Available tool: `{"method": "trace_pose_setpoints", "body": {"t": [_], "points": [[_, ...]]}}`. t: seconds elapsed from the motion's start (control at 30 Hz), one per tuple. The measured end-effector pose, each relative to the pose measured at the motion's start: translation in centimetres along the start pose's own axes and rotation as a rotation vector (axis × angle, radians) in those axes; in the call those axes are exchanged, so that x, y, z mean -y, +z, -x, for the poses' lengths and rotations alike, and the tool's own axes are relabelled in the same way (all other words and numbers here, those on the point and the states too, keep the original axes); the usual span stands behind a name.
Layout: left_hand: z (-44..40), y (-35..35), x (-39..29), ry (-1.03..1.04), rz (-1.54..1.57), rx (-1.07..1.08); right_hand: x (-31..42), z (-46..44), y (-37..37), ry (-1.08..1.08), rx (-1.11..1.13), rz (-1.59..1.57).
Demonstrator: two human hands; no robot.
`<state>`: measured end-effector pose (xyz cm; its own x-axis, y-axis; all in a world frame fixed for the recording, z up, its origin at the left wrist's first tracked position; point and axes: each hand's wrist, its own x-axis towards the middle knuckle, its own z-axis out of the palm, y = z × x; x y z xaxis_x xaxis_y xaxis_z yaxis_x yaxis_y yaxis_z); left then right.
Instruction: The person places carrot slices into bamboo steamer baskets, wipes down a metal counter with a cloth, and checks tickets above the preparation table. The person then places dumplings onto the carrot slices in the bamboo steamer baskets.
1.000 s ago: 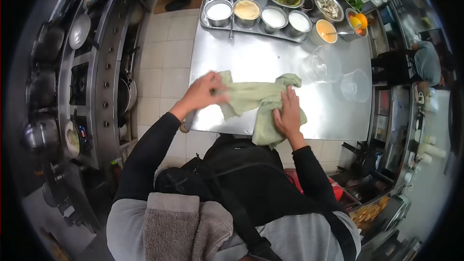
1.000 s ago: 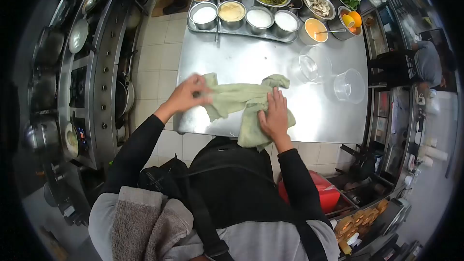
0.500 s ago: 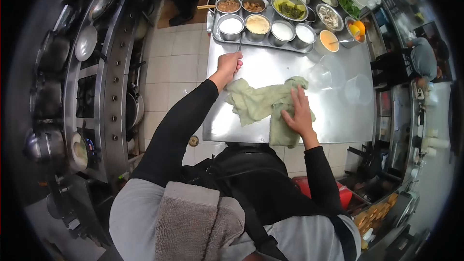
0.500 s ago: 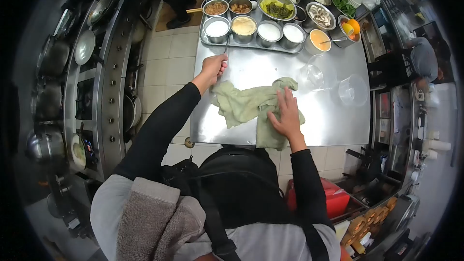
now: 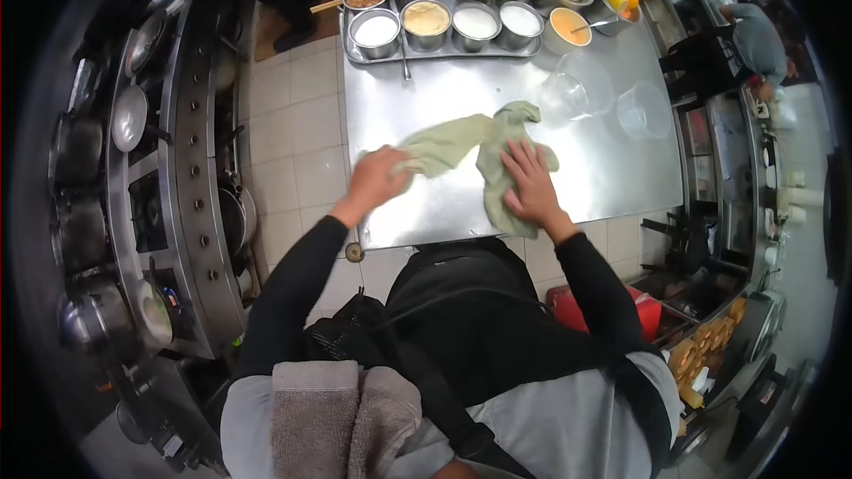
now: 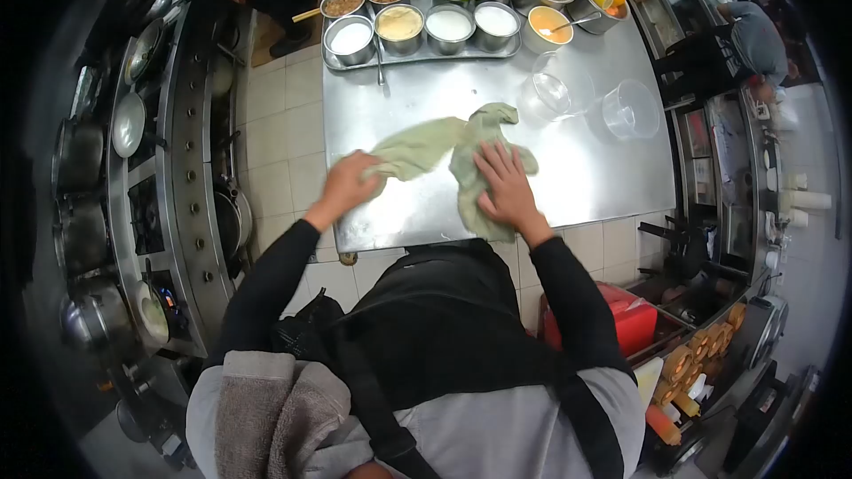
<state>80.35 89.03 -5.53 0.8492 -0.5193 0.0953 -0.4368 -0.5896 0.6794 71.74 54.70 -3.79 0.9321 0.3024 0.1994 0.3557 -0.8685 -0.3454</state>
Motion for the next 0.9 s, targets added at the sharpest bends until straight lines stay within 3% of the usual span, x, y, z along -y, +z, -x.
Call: {"method": "trace_pose_setpoints", "body": {"t": [0.03, 0.1, 0.17, 0.2, 0.27, 0.3, 0.37, 0.43, 0.5, 0.57, 0.63, 0.67, 0.7, 0.77, 0.83, 0.9], "points": [[1.1, -2.0, 1.3, -0.089, 0.084, -0.036, -0.8, -2.4, 0.2, -0.086, 0.03, 0.014], [4.8, -4.0, 6.6, -0.413, 0.552, -0.07, -4.6, -6.9, 3.4, -0.103, -0.125, -0.005], [7.7, -7.5, 4.6, -0.479, 1.056, -0.242, -6.8, -11.6, 5.8, 0.08, -0.387, 0.036], [9.0, -9.4, 3.3, -0.495, 1.222, -0.309, -7.0, -13.6, 6.5, 0.075, -0.388, 0.029], [12.6, -11.8, 0.9, -0.429, 1.57, -0.345, -5.4, -16.4, 8.3, 0.395, -0.384, 0.076], [14.5, -11.5, 0.7, -0.442, 1.566, -0.36, -3.8, -17.1, 9.6, 0.388, -0.371, 0.064], [18.3, -9.9, 1.5, -0.61, 1.857, -0.607, -0.1, -18.6, 11.8, 0.356, -0.368, 0.175], [20.4, -8.1, 2.2, -0.62, 1.795, -0.639, 3.6, -18.8, 12.4, 0.267, -0.333, 0.114], [22.1, -6.7, 3.1, -0.615, 2.002, -0.747, 7.7, -16.8, 12.5, 0.112, -0.266, 0.006], [22.0, -6.8, 3.2, -0.57, 1.98, -0.752, 12.8, -11.2, 12.8, 0.039, -0.166, -0.046], [20.8, -7.2, 1.4, -0.76, 1.771, -1.023, 14.9, -4.2, 10.0, -0.315, 0.001, -0.156], [22.2, -7.5, 2.0, -0.61, 1.812, -0.798, 12.7, -1.5, 9.4, -0.283, 0.043, -0.286], [23.1, -7.7, 1.5, -0.63, 1.82, -0.786, 9.3, 1.6, 8.4, -0.26, 0.077, -0.418], [24.0, -9.4, 0.3, -0.853, 1.629, -0.976, 2.1, 6.2, 5.5, 0.078, -0.05, -0.131], [25.5, -9.8, 1.5, -0.903, 1.674, -1.055, -0.3, 5.8, 1.3, 0.17, -0.197, -0.007], [27.2, -9.3, 5.9, -0.847, 1.709, -0.844, -0.5, 2.3, 3.5, 0.001, -0.182, -0.179]]}}
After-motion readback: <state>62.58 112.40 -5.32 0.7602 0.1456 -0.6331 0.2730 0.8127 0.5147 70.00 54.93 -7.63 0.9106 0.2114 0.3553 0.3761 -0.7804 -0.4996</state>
